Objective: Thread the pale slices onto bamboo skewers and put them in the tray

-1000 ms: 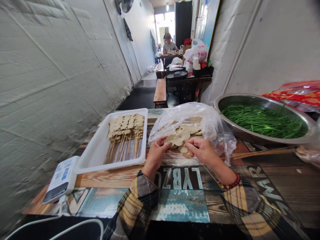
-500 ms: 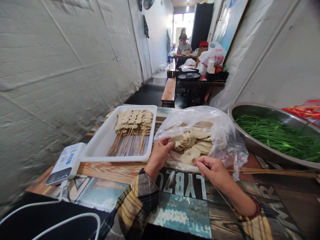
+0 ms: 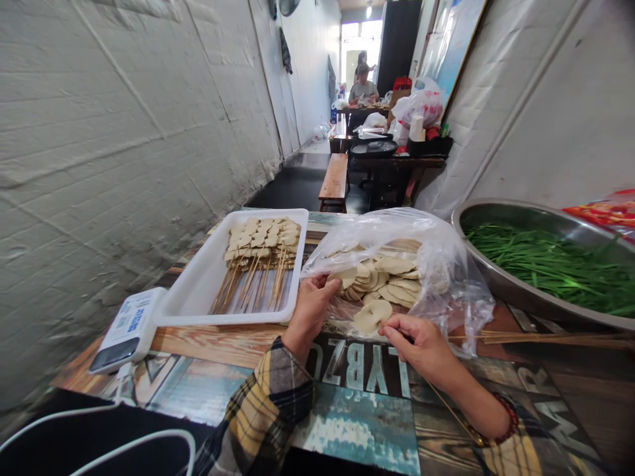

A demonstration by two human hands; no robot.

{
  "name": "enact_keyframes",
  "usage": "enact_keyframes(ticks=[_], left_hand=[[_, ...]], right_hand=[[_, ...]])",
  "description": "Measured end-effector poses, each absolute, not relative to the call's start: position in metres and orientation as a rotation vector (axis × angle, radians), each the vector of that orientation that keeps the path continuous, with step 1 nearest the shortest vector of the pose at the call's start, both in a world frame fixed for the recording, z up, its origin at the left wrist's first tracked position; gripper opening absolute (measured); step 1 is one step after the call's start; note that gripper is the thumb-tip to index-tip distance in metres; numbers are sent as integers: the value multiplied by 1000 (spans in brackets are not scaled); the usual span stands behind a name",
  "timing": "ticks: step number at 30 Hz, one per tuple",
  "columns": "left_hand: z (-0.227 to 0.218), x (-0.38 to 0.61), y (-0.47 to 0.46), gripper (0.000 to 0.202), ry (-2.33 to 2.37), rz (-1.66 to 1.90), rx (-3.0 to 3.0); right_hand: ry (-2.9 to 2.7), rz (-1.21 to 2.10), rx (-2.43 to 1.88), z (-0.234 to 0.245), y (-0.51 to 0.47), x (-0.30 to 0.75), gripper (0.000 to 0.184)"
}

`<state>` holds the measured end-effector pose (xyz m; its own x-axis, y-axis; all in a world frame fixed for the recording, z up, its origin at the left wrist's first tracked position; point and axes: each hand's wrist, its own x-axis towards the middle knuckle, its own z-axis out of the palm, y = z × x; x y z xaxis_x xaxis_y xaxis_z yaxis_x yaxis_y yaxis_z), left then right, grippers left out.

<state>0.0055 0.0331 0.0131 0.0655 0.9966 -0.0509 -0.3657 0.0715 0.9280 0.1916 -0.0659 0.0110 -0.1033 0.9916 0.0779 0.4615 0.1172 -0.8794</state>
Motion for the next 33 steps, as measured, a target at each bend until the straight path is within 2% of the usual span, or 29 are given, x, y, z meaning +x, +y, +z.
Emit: enact_keyframes(ticks=[33], left_hand=[[12, 5, 29, 25, 949, 1203, 1039]], right_hand=[[-1711, 797, -1428, 11, -62, 193, 25]])
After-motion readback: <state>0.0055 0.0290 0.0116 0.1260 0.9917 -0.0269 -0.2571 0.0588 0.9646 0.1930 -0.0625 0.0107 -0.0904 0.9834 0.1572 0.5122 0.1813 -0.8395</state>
